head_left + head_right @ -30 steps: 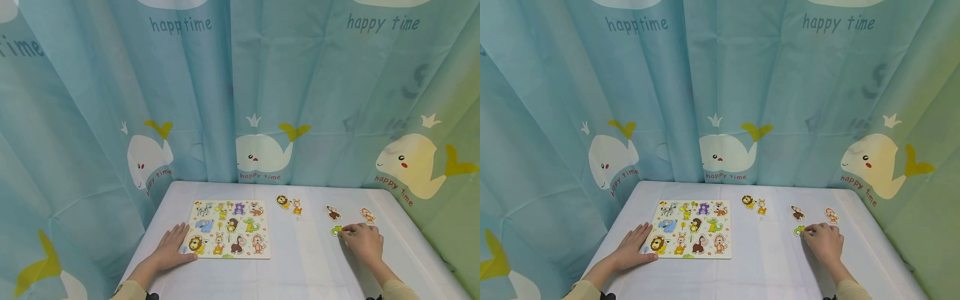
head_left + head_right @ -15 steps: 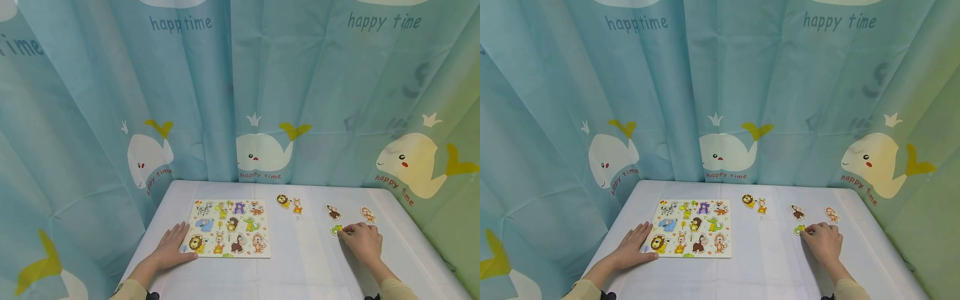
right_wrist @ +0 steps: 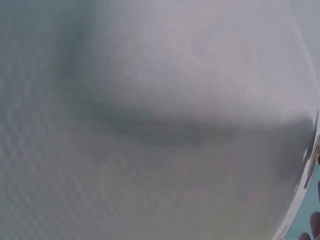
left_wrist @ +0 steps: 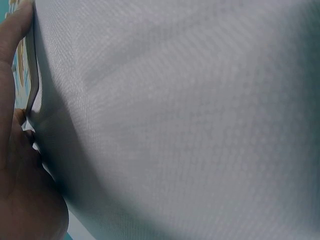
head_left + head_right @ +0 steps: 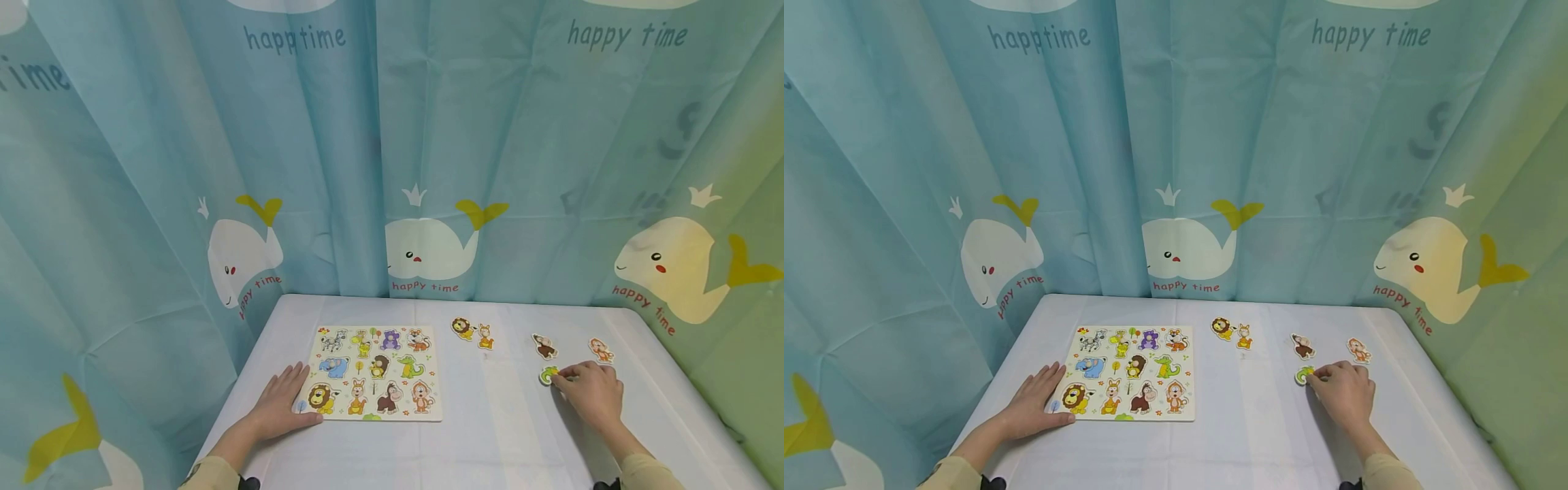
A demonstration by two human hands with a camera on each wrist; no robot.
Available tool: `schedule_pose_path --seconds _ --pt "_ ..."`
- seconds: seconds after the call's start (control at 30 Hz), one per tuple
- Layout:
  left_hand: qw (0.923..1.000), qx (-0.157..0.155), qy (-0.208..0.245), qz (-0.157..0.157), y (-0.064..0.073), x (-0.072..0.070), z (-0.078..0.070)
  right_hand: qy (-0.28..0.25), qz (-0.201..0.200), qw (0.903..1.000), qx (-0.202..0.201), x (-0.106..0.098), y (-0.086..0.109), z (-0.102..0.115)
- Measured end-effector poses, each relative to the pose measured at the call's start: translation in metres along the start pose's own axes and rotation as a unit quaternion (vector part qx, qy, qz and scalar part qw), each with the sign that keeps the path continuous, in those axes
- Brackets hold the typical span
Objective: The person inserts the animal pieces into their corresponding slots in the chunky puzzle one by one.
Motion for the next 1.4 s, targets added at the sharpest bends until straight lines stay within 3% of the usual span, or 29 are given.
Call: schedule_pose_path --seconds 0.33,0.7,0.9,1.1,1.4 --pt "1.0 -0.001 -0.003 0.001 -0.001 0.001 0.002 -0.022 -0.021 0.9976 -0.062 0.0 0.004 0.014" --pt "1.0 -0.002 -0.009 0.002 -0.003 0.003 0.003 -0.013 -0.004 0.9957 -0.092 0.007 0.005 0.022" --pt "1.0 -0.003 -0.005 0.003 -0.002 0.002 0.002 -0.014 0.001 0.9984 -0.055 0.008 0.007 0.017" --pt "1.0 -0.004 -0.002 0.001 -0.001 0.0 0.0 -0.018 0.014 0.9996 0.016 0.011 0.008 0.008" --pt "1.0 -0.003 0.001 0.002 0.0 0.001 0.003 -0.094 0.046 0.9851 0.136 0.022 0.013 -0.007"
Point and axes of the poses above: each hand's wrist, its own y-axis away from the middle knuckle, its own x-axis out of the palm, z = x × y, the point moved 10 cm from there along -y, towards the middle knuckle, and after that the axes turned 15 degrees about x, right-handed, at the moved point
